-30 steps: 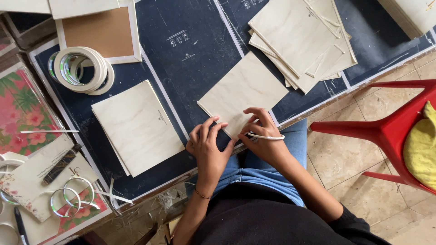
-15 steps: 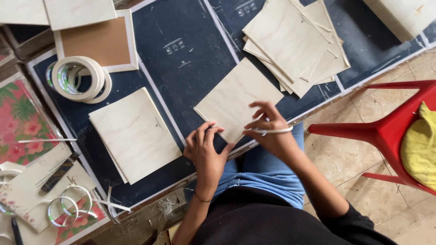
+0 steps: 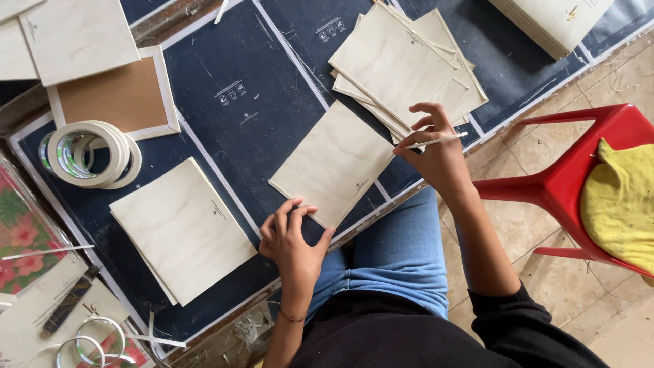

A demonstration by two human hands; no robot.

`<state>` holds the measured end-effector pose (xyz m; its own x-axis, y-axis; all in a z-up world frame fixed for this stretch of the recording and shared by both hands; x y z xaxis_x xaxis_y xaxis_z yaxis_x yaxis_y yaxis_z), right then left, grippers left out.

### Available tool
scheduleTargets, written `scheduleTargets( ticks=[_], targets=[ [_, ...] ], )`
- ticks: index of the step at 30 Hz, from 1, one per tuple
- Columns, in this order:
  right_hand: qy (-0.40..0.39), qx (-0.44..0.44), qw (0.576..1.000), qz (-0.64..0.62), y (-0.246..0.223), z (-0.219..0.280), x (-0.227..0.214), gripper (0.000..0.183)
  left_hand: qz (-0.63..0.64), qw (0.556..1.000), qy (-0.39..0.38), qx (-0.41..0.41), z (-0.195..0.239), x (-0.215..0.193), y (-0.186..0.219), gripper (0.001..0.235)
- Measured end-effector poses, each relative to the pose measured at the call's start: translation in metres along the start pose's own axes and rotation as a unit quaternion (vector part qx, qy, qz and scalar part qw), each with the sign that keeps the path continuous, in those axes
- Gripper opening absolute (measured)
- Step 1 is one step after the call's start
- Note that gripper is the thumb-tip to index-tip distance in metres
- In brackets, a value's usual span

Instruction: Applying strips of double-sided adhesive tape to paper cards for assembly in a print shop.

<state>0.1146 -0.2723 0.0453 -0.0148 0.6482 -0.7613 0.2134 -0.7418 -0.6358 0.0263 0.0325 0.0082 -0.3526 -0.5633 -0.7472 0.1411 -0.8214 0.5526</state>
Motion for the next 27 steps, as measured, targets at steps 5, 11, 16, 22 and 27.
scheduleTargets(
  ticks=[5, 11, 16, 22, 27],
  targets=[
    [-0.015, 0.000, 0.999, 0.047, 0.015, 0.004, 0.015, 0.014, -0.016, 0.998, 0.045, 0.045, 0.003, -0.012, 0.008, 0.050],
    [-0.071, -0.037, 0.992, 0.100, -0.018, 0.012, 0.035, 0.013, -0.016, 0.983, 0.155, 0.096, -0.008, -0.038, 0.008, 0.030],
    [-0.104, -0.063, 0.991, 0.059, -0.017, 0.043, 0.082, 0.018, -0.047, 0.978, 0.200, 0.036, -0.037, -0.032, -0.006, 0.034],
    [-0.086, -0.050, 0.995, 0.019, -0.045, 0.058, 0.103, 0.015, -0.068, 0.976, 0.189, 0.082, -0.020, -0.006, 0.029, 0.027],
    [-0.114, -0.057, 0.988, -0.090, -0.072, 0.074, 0.136, 0.012, -0.057, 0.982, 0.134, 0.117, -0.007, -0.006, 0.027, 0.015]
  ],
)
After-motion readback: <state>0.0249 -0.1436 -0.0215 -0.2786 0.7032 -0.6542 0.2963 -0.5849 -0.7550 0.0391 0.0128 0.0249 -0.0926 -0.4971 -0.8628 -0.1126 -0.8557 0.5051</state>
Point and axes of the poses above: each hand's wrist, its own z-axis away from the middle knuckle, its own x-axis out of the palm, y = z × x, the point moved 5 cm from there along -z, towards the middle knuckle, and after that the axes turned 13 degrees about -y, right-handed, at the moved point
